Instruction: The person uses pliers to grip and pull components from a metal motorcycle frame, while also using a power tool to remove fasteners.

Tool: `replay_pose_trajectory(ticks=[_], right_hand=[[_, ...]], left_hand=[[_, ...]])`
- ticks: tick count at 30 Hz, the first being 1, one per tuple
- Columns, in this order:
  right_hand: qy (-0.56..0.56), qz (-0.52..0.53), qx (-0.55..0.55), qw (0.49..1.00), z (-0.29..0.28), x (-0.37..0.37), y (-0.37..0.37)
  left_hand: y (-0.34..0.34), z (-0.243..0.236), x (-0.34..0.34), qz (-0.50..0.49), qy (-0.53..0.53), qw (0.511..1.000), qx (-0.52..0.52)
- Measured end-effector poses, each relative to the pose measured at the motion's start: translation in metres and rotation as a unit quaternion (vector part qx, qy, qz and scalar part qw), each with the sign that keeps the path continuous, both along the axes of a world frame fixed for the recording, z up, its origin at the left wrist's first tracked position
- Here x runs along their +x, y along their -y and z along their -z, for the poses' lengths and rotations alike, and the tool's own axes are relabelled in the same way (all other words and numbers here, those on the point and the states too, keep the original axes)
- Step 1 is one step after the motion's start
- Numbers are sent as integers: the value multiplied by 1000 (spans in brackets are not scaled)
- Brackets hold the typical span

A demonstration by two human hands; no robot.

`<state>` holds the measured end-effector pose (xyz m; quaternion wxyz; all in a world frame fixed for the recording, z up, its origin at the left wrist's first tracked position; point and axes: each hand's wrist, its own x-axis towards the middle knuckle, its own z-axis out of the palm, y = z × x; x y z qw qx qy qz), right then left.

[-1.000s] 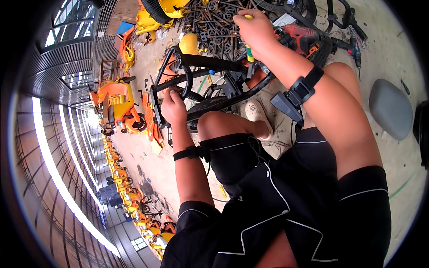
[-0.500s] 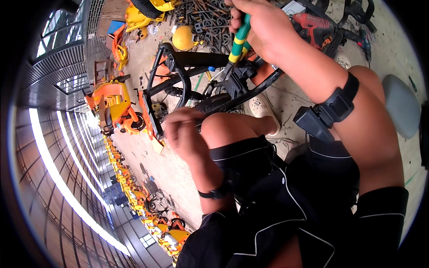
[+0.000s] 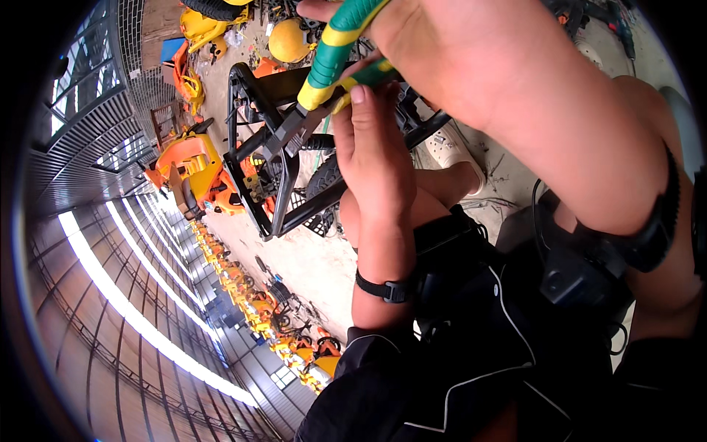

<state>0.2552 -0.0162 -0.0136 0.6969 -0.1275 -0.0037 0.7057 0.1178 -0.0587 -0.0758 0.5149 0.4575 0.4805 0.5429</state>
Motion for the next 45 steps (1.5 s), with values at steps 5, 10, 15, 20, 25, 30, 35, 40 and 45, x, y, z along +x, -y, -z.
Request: replay_pose_trajectory(ticks=[5, 10, 15, 20, 25, 30, 35, 40, 45], right_hand=[[120, -51, -23, 991, -8, 20, -15], [365, -127, -152, 910, -25, 21, -28], [428, -137, -112, 886, -21, 15, -39], [384, -220, -92, 892, -9, 16, -42], [445, -237, -46, 863, -6, 19, -30], [482, -178, 9, 858, 14, 12, -29], [515, -219, 59, 827, 5, 18, -17], [565, -301, 103, 761, -8, 18, 3], [529, -384, 98, 751, -16, 10, 15]], left_hand=[[8, -15, 5, 21, -47, 995, 83], [2, -44, 0, 3, 15, 1000, 24], [-9, -48, -1, -41, 71, 996, -23], [-23, -34, -11, -67, 70, 995, 38], [-28, -31, -17, -72, 130, 989, 10], [-24, -35, -13, -72, 191, 979, 18], [-18, -37, -18, -3, 371, 928, -10], [-20, -34, -15, 7, 338, 941, -29], [-17, -43, -28, 34, 313, 948, -52]])
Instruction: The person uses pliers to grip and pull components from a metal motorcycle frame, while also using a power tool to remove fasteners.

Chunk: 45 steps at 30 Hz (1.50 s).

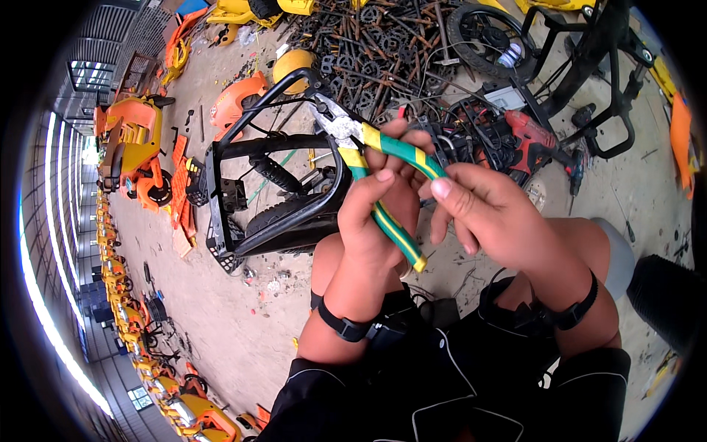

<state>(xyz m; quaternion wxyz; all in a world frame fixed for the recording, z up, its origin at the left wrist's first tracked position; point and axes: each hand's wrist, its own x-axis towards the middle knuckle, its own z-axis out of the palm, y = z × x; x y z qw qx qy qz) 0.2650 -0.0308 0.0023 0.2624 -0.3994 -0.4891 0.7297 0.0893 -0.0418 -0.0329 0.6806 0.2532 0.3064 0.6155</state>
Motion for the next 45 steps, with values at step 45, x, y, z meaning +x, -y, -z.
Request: replay_pose_trajectory(ticks=[45], right_hand=[[-453, -207, -322, 805, 32, -69, 41]], left_hand=[[48, -30, -21, 71, 26, 992, 104]])
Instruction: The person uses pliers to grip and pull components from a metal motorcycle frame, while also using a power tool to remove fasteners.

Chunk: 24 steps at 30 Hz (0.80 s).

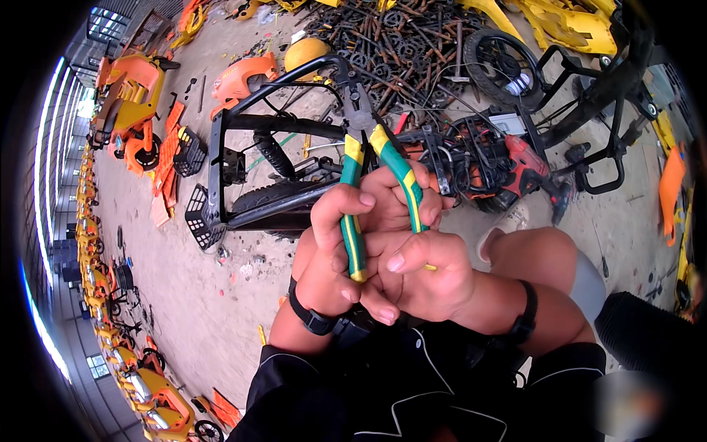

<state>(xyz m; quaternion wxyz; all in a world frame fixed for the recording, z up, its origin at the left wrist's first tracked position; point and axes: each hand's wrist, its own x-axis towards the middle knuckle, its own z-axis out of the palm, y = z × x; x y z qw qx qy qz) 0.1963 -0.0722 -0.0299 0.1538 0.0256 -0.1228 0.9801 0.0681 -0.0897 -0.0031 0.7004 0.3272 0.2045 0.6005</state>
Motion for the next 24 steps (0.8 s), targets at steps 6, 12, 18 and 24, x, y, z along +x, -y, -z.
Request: replay_pose_trajectory(ticks=[6, 12, 18, 24], right_hand=[[20, -29, 9, 999, -13, 15, -12], [-59, -123, -18, 991, 6, 57, -56], [-74, -132, 46, 987, 16, 69, -83], [55, -66, 76, 993, 2, 49, -47]], left_hand=[[-12, 14, 14, 17, 69, 996, 56], [-38, 44, 34, -15, 81, 996, -17], [-53, 37, 58, -17, 123, 992, -10], [-38, 43, 33, 42, 106, 993, 23]])
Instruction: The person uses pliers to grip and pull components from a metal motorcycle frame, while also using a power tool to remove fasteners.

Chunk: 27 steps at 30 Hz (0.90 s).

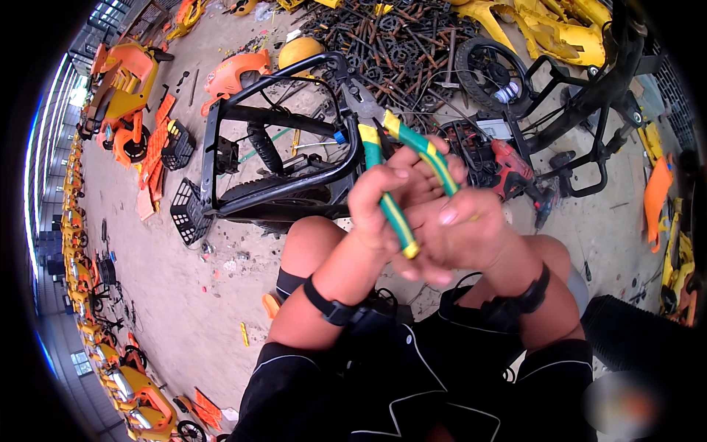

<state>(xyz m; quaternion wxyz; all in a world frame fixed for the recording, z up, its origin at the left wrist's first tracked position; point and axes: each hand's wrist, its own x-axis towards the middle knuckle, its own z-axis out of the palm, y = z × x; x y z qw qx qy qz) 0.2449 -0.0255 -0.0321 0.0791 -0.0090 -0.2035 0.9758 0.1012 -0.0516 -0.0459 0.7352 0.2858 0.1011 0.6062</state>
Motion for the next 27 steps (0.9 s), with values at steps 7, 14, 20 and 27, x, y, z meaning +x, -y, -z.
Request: replay_pose_trajectory(ticks=[7, 14, 20, 27], right_hand=[[-121, 98, -66, 986, -9, -79, 53], [-176, 118, -83, 974, 22, -97, 56], [-75, -11, -4, 997, 18, -31, 23], [-52, -71, 29, 996, 20, 18, -29]], left_hand=[[56, -41, -45, -159, -248, 955, 32], [59, -16, -58, -169, -189, 967, -33], [25, -29, -37, 17, -101, 989, -105], [-5, -16, 1, 12, -46, 991, -122]])
